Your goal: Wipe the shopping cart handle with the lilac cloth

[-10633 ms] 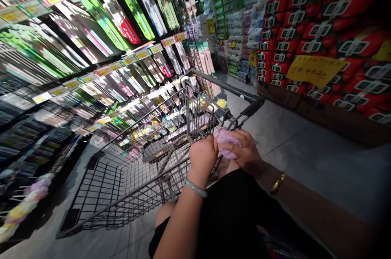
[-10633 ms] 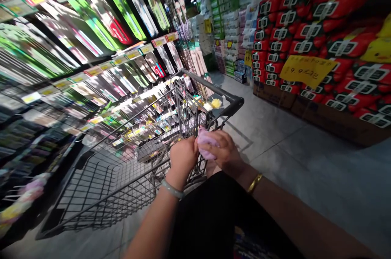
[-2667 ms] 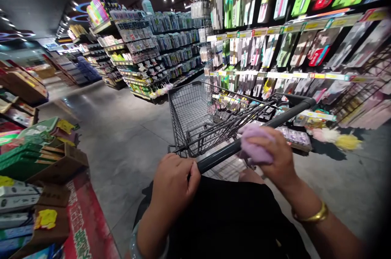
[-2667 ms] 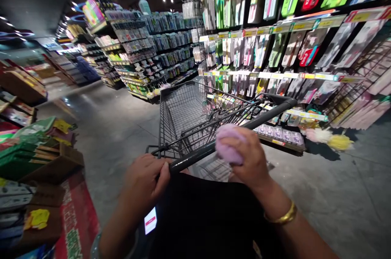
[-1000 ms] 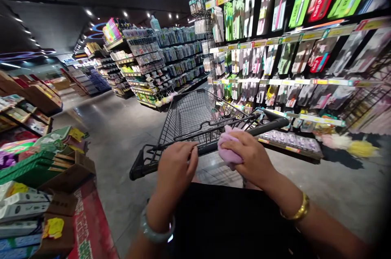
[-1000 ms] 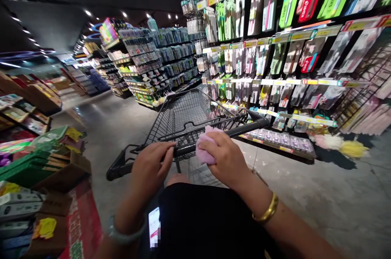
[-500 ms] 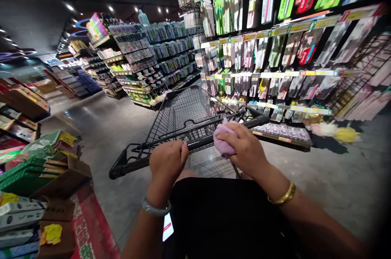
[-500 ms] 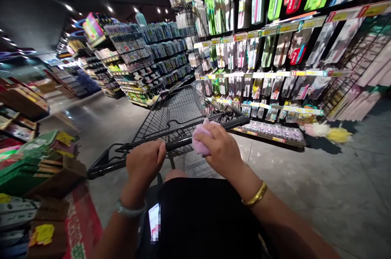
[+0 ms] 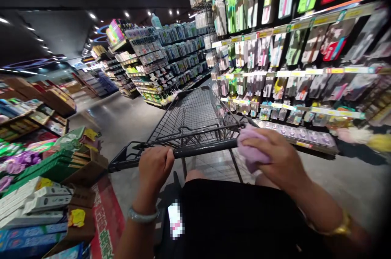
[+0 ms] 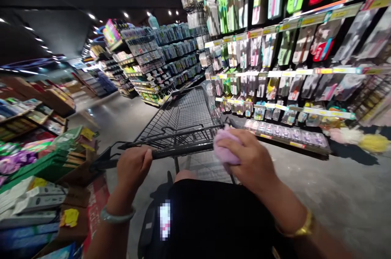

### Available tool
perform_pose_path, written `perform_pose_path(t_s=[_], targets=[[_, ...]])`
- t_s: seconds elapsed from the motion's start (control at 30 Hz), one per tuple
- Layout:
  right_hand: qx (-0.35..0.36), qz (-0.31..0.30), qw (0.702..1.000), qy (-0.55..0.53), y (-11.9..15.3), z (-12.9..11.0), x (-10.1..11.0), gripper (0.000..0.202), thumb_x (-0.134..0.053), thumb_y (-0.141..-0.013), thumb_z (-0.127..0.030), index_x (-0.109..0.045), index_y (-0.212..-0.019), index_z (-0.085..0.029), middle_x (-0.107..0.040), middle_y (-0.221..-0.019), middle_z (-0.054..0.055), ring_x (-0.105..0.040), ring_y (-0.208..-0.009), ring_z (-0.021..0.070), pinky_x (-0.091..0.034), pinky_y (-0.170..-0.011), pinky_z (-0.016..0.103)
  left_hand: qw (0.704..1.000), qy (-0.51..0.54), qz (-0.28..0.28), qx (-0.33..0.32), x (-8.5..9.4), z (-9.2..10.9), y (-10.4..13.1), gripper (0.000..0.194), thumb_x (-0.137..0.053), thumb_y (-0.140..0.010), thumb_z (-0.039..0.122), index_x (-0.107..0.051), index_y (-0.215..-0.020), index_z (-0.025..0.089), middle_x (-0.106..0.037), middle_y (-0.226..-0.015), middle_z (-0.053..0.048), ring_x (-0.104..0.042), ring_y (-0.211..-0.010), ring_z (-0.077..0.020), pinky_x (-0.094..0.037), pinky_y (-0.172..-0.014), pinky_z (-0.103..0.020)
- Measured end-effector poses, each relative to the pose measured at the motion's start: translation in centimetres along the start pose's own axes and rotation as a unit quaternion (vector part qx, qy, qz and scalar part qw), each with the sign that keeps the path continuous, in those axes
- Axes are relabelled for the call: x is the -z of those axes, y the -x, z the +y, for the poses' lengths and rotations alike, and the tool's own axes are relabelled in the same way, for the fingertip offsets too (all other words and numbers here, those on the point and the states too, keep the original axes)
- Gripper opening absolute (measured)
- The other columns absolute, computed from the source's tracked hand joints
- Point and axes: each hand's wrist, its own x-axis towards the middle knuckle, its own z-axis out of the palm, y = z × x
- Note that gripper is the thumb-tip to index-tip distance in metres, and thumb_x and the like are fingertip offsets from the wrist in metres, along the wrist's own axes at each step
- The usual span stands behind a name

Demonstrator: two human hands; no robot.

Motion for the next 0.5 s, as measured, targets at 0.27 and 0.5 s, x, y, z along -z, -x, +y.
perform_pose_path(t_s=[0.27, 0.5], targets=[[0.033, -0.127, 0.989, -0.068, -2.7, 0.7, 1.7, 0.044, -0.049, -0.064, -0.012, -0.073, -0.096, -0.032, -0.072, -0.107, -0.003, -0.065, -0.108, 0.0263, -0.055, -0.089, 0.041, 0.985, 0.155, 0.064, 0.045, 1.3, 5.1, -1.1, 0.028, -0.045, -0.099, 0.026, -0.07, -0.11, 0.023, -0.073, -0.11, -0.005, -0.062, -0.106, -0.0225, -0.039, -0.101, -0.042], [-0.011, -0.174, 0.953, -0.248, -3.4, 0.9, 1.9, 0.031, -0.053, -0.073, -0.015, -0.075, -0.089, -0.029, -0.074, -0.097, 0.001, -0.067, -0.101, 0.0242, -0.056, -0.087, 0.039, 0.982, 0.175, -0.034, -0.055, 1.2, 12.1, -3.6, 0.033, -0.042, -0.101, 0.033, -0.064, -0.079, 0.021, -0.068, -0.076, -0.004, -0.061, -0.075, -0.0201, -0.037, -0.068, -0.035]])
